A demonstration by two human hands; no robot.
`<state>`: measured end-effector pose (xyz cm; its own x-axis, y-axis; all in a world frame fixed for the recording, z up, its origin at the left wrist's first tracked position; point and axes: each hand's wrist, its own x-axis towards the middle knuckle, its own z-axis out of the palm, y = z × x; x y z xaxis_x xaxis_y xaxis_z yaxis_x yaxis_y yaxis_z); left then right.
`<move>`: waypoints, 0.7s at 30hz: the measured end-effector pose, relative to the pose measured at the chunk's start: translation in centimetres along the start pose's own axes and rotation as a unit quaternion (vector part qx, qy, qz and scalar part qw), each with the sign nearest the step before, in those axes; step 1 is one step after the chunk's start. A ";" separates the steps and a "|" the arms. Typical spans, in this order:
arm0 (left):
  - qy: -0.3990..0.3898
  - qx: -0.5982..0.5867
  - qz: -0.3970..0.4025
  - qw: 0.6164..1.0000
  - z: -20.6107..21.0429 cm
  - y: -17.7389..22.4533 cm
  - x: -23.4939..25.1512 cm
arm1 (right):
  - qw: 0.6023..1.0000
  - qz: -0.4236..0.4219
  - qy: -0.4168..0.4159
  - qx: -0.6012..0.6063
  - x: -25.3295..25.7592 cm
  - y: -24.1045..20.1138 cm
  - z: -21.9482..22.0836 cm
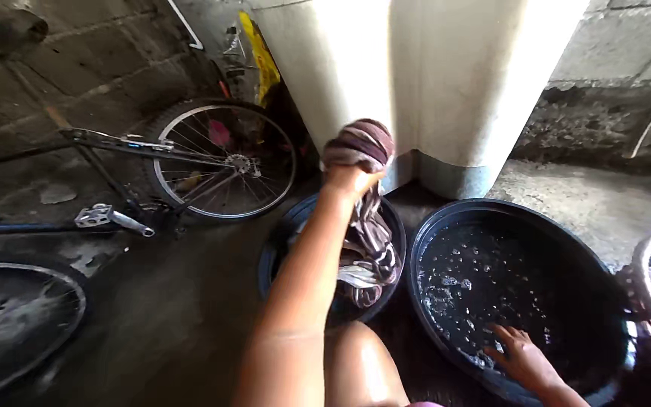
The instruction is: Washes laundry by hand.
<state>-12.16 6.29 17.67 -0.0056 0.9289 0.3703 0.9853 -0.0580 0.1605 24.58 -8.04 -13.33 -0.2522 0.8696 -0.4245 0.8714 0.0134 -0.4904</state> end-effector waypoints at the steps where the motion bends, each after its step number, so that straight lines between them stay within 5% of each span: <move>1: 0.007 0.036 -0.006 0.999 -0.4 -0.9 0.6 | 0.999 0.012 -0.021 -0.022 0.0 0.9 1.0; 3: -0.027 0.063 -0.021 0.997 0.5 -3.2 1.3 | 0.995 0.037 -0.078 -0.052 0.1 2.5 2.8; 4: -0.114 0.057 -0.059 0.990 1.3 -4.1 1.1 | 0.991 0.048 -0.108 -0.062 0.0 2.9 3.5; 7: -0.427 0.146 -0.101 0.887 6.9 -6.2 -0.3 | 0.986 0.072 -0.130 -0.077 -0.4 3.2 4.6; 9: -0.521 0.186 -0.078 0.829 11.0 -6.6 -2.6 | 0.989 0.063 -0.093 -0.092 -1.1 2.5 4.5; 14: -0.515 0.015 -0.060 0.855 19.0 -6.6 -8.6 | 0.991 0.030 -0.051 -0.117 -1.8 2.0 4.5; 21: -0.539 0.072 -0.101 0.833 27.0 -6.8 -9.1 | 0.990 0.041 -0.062 -0.123 -1.1 1.9 4.6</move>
<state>-14.20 8.09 -11.55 -0.0941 0.7074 -0.7005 0.9934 0.1126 -0.0199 24.62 -11.27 -17.28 -0.2124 0.8059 -0.5526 0.9635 0.0785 -0.2559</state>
